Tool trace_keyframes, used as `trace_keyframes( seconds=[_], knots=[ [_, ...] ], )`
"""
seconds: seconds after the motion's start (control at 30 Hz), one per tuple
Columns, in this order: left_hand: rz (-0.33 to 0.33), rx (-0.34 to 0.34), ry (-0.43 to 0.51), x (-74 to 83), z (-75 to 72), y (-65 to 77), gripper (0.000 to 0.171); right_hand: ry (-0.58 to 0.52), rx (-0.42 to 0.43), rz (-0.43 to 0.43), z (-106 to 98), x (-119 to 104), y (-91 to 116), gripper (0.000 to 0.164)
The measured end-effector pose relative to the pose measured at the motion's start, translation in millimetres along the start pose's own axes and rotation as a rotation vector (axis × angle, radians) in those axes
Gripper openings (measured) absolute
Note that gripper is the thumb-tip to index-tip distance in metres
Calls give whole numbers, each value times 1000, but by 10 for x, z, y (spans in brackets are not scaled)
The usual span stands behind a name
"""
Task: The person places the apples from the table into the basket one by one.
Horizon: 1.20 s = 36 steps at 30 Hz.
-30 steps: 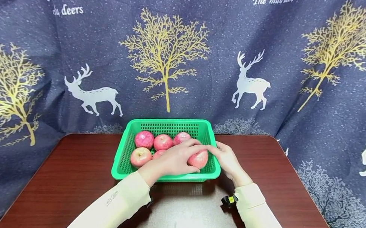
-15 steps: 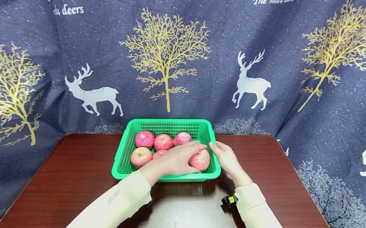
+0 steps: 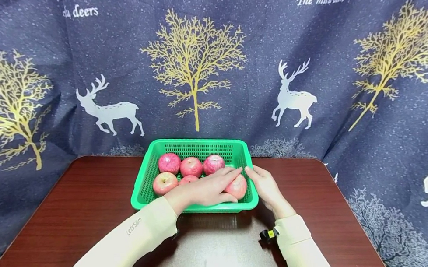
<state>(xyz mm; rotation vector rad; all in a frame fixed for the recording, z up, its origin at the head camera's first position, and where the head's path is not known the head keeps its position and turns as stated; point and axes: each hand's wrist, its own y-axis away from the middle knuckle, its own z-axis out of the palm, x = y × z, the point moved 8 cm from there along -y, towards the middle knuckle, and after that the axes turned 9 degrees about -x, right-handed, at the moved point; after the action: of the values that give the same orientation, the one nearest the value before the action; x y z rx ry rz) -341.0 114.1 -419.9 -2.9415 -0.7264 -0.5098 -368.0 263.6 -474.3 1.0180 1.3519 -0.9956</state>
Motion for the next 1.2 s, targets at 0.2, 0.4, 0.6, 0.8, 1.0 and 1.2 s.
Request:
trace_keyframes(
  seconds=[0.2,0.4,0.6,0.8,1.0,1.2],
  knots=[
    [-1,-80,76,2,64,-11,82,0,-1,0,-5,12,-10,58],
    [-21,-105,100,-25,103,-18,83,-7,-1,-5,-3,13,-7,59],
    [-6,-130,185,-6,107,-15,77,3,-7,-1,-2,8,-7,61],
    [8,-127,223,10,96,-12,70,2,-21,-2,-10,8,-28,63],
    [13,-119,236,22,67,10,66,-5,-8,2,-7,17,-20,60],
    [5,-105,246,32,46,35,63,-16,-4,-2,-4,25,-22,59]
  ],
)
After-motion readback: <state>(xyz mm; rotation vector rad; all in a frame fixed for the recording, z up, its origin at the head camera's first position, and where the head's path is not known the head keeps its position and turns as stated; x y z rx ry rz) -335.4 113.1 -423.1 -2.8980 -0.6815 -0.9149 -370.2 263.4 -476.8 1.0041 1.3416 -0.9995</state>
